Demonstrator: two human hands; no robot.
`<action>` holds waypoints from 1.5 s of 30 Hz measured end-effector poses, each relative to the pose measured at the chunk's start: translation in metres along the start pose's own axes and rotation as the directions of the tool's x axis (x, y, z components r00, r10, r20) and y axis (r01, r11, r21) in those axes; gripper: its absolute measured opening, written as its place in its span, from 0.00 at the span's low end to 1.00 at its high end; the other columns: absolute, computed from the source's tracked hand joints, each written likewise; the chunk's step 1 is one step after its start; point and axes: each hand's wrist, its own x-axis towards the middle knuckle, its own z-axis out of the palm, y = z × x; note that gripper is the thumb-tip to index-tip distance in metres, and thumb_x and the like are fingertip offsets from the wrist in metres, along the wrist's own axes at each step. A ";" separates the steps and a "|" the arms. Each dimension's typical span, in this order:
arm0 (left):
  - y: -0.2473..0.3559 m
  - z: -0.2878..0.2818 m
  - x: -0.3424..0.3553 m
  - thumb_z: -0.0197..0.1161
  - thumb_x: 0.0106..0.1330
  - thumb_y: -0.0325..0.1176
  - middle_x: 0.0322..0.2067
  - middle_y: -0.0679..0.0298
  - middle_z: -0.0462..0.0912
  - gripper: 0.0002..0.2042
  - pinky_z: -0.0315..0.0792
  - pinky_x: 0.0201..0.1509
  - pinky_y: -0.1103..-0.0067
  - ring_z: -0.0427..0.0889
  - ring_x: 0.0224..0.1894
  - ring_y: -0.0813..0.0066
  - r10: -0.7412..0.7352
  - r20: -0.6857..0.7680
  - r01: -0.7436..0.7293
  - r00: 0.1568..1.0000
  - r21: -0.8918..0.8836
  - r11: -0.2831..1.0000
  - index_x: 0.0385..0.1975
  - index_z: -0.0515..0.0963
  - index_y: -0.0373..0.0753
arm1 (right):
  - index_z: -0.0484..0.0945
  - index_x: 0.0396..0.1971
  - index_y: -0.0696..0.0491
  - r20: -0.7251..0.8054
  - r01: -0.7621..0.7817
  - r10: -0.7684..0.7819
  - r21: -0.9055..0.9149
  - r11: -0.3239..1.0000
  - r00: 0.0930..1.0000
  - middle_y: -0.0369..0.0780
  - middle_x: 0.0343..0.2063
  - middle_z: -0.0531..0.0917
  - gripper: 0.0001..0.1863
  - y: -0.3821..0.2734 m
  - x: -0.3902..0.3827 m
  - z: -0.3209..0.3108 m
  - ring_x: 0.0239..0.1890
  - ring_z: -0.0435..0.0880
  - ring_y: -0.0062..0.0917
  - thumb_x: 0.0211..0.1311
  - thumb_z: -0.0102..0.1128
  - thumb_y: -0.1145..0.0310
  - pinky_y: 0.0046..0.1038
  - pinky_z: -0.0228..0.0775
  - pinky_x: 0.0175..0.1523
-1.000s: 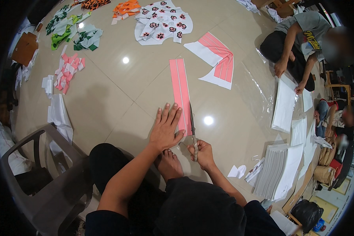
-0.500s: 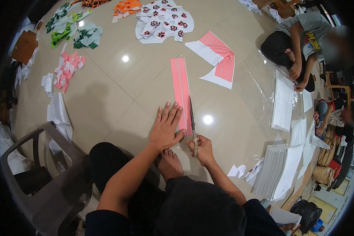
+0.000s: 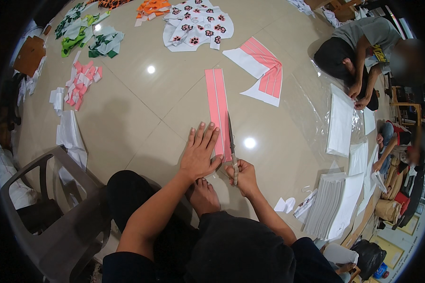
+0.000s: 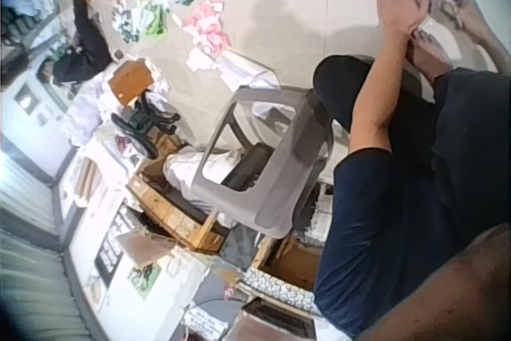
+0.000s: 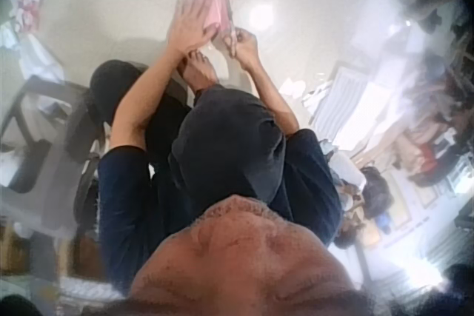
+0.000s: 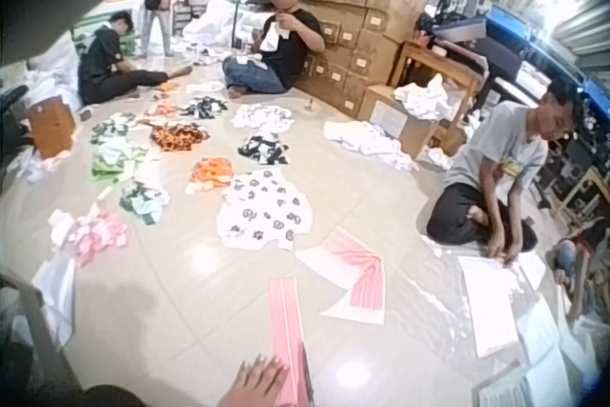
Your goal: The person sits on the floor and uses scissors to cut a long pink and white striped fabric strip into smaller pieces. The person holds the fabric with one hand and cuts with the other, placing the cut pieces aside.
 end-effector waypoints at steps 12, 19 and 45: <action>0.000 -0.001 0.000 0.60 0.75 0.57 0.87 0.50 0.53 0.46 0.41 0.89 0.45 0.48 0.88 0.41 0.006 -0.004 -0.006 1.000 -0.008 1.000 0.86 0.56 0.36 | 0.77 0.35 0.54 0.011 0.041 -0.042 0.050 0.998 0.999 0.34 0.23 0.83 0.14 0.010 0.002 -0.002 0.17 0.78 0.15 0.67 0.80 0.70 0.22 0.67 0.22; 0.001 -0.002 -0.001 0.59 0.75 0.57 0.87 0.51 0.52 0.46 0.40 0.90 0.45 0.47 0.89 0.42 -0.006 0.018 0.006 1.000 -0.007 1.000 0.87 0.55 0.37 | 0.77 0.35 0.54 0.019 0.033 -0.034 0.058 0.998 0.999 0.35 0.23 0.84 0.14 0.011 0.001 -0.002 0.17 0.78 0.15 0.68 0.80 0.70 0.21 0.67 0.22; 0.000 -0.001 -0.001 0.60 0.75 0.55 0.87 0.52 0.52 0.45 0.42 0.90 0.45 0.48 0.88 0.42 -0.006 -0.001 0.006 1.000 -0.001 1.000 0.86 0.56 0.38 | 0.77 0.35 0.55 0.021 0.037 -0.038 0.058 0.998 0.999 0.34 0.23 0.84 0.15 0.000 0.009 0.003 0.16 0.78 0.15 0.69 0.80 0.70 0.22 0.68 0.21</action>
